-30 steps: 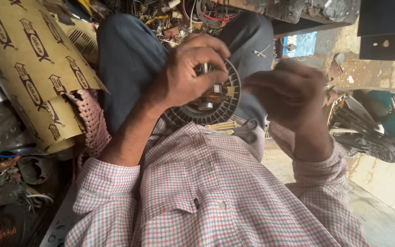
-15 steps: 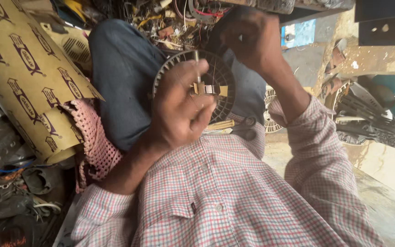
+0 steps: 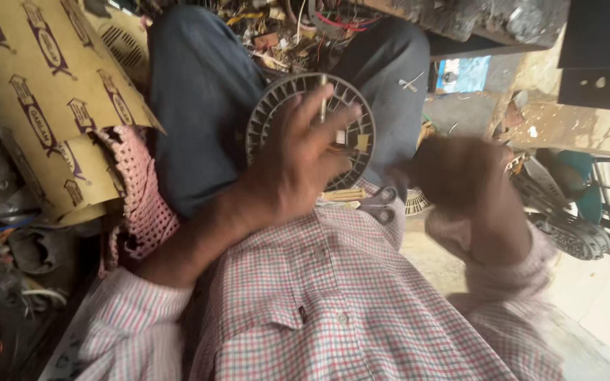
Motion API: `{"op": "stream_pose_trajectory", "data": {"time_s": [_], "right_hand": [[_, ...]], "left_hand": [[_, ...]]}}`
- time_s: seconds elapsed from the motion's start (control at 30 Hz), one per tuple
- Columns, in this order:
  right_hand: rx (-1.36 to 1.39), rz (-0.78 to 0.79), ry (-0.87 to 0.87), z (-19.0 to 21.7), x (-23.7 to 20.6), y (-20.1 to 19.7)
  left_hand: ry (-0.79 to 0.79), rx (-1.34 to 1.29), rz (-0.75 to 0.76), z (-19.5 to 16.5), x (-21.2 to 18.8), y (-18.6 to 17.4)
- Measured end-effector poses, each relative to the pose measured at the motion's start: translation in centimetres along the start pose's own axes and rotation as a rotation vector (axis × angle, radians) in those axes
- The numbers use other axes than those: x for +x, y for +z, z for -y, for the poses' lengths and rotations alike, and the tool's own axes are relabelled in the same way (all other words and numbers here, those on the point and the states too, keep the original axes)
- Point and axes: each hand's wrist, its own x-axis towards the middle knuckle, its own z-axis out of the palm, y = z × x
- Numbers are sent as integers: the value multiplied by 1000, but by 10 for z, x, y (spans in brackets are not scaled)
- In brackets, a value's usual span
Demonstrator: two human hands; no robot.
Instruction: The person sits on the ground repairing an electric fan motor, fitting the rotor shaft into the stator winding on his lap and turning and pressing the parts to seat them. He picks up scissors at one point and trims at the motor before resuming fitting the components by hand.
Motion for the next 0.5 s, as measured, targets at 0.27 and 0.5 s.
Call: {"op": "stream_pose_trajectory", "data": {"time_s": [0.27, 0.5], "right_hand": [[40, -499, -401, -25, 109, 26], [-671, 399, -461, 61, 25, 14]], "left_hand": [[54, 191, 25, 35, 26, 21], [-275, -277, 384, 48, 65, -17]]}}
